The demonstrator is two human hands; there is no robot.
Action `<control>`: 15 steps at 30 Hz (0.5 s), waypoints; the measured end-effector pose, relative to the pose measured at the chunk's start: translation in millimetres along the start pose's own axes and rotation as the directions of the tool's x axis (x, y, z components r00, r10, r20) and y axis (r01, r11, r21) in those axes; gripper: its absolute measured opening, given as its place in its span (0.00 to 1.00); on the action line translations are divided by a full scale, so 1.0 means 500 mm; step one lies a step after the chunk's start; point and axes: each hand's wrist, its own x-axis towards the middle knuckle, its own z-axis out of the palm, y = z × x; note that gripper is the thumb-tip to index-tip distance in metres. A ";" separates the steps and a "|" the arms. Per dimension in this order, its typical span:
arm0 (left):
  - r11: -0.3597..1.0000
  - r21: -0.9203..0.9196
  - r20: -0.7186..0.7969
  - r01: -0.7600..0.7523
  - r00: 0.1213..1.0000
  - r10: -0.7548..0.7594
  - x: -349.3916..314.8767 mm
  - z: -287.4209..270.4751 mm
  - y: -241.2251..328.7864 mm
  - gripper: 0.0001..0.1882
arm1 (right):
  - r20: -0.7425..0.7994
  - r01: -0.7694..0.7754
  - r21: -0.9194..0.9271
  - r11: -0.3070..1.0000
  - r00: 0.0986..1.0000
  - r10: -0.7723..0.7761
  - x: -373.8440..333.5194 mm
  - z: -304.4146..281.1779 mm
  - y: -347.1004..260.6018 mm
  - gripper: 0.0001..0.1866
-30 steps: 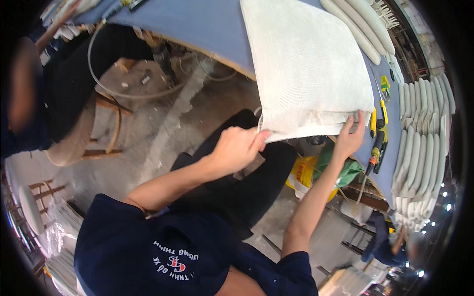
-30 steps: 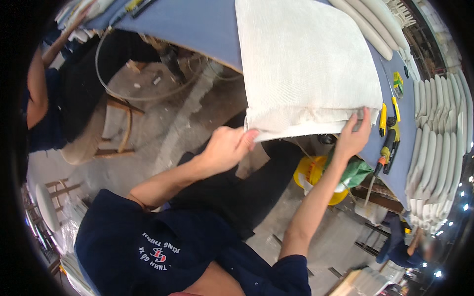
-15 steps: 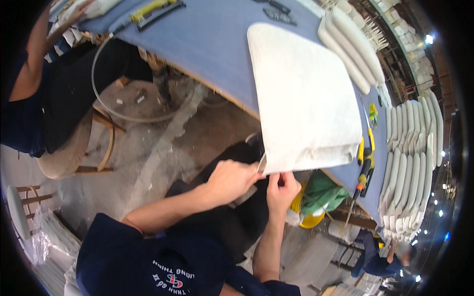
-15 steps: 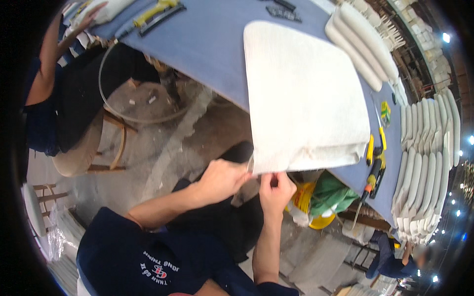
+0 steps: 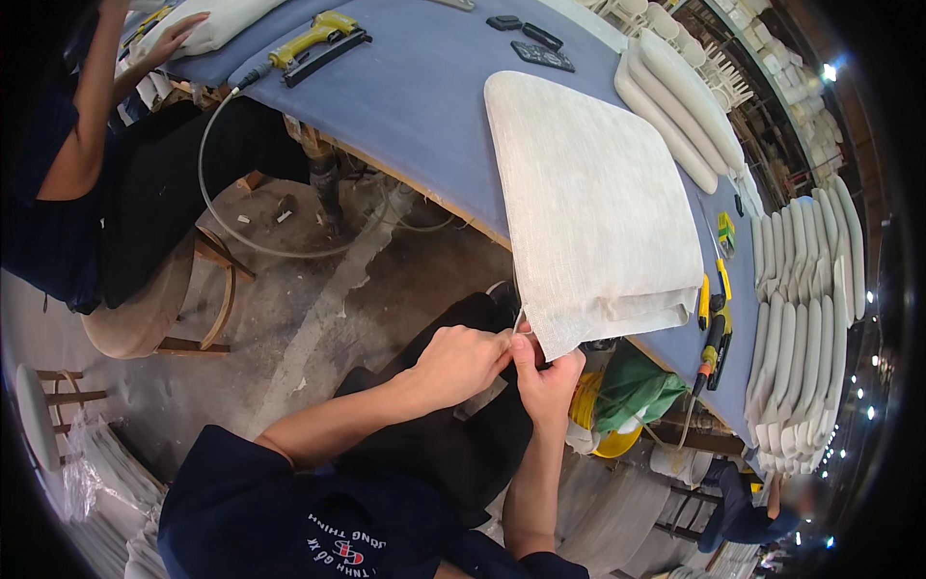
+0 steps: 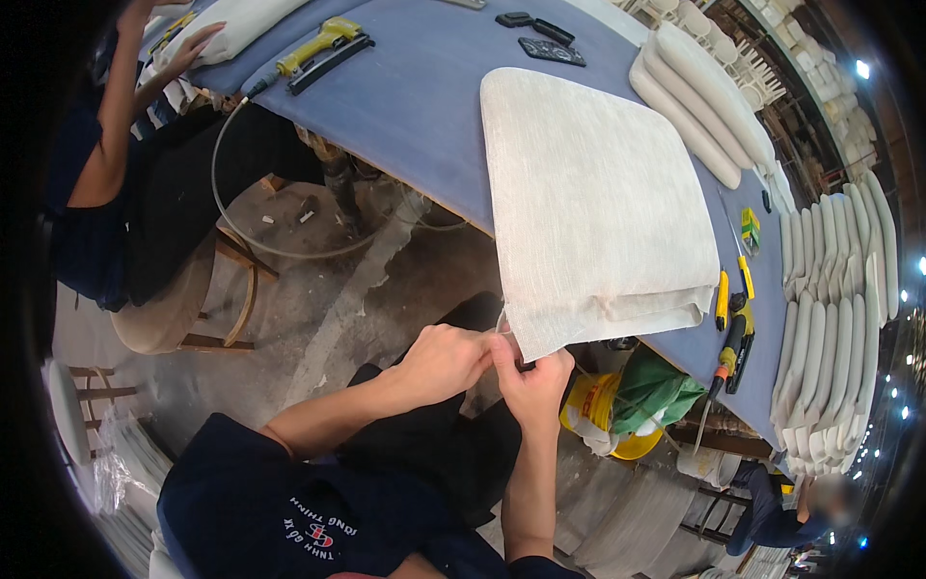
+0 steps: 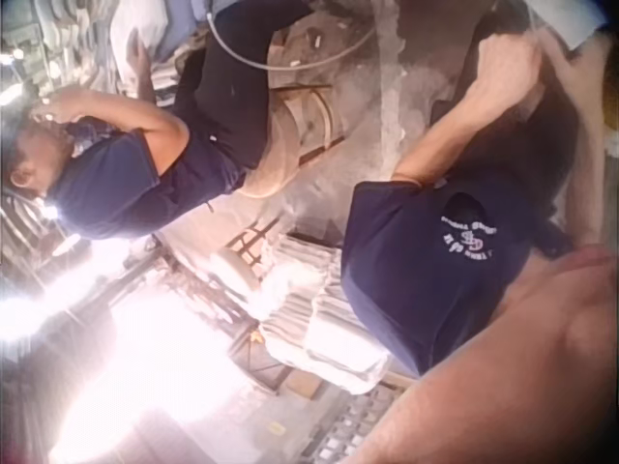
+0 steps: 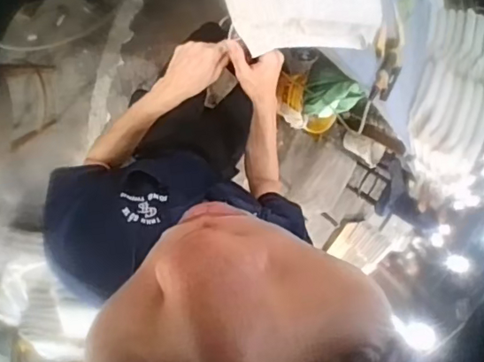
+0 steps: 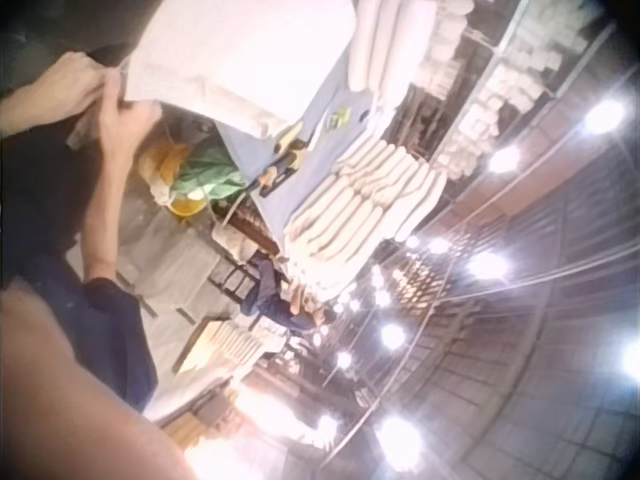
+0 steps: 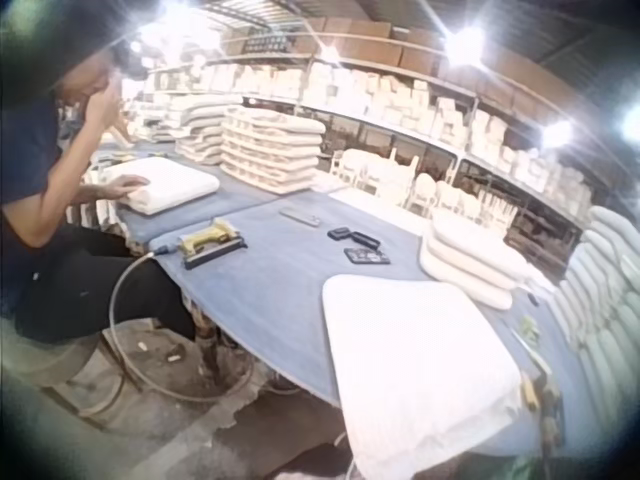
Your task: The person inserts white filling into a white fabric pillow cover, folds the edges, and uses a staple gun to secure the opening. The person repeats this process for multiple pillows at a workbench.
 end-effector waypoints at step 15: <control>1.000 0.020 0.098 -0.004 0.995 0.002 0.009 -0.014 -0.010 0.08 | -0.203 -0.132 -0.246 0.960 0.976 0.082 0.036 0.068 -0.041 0.14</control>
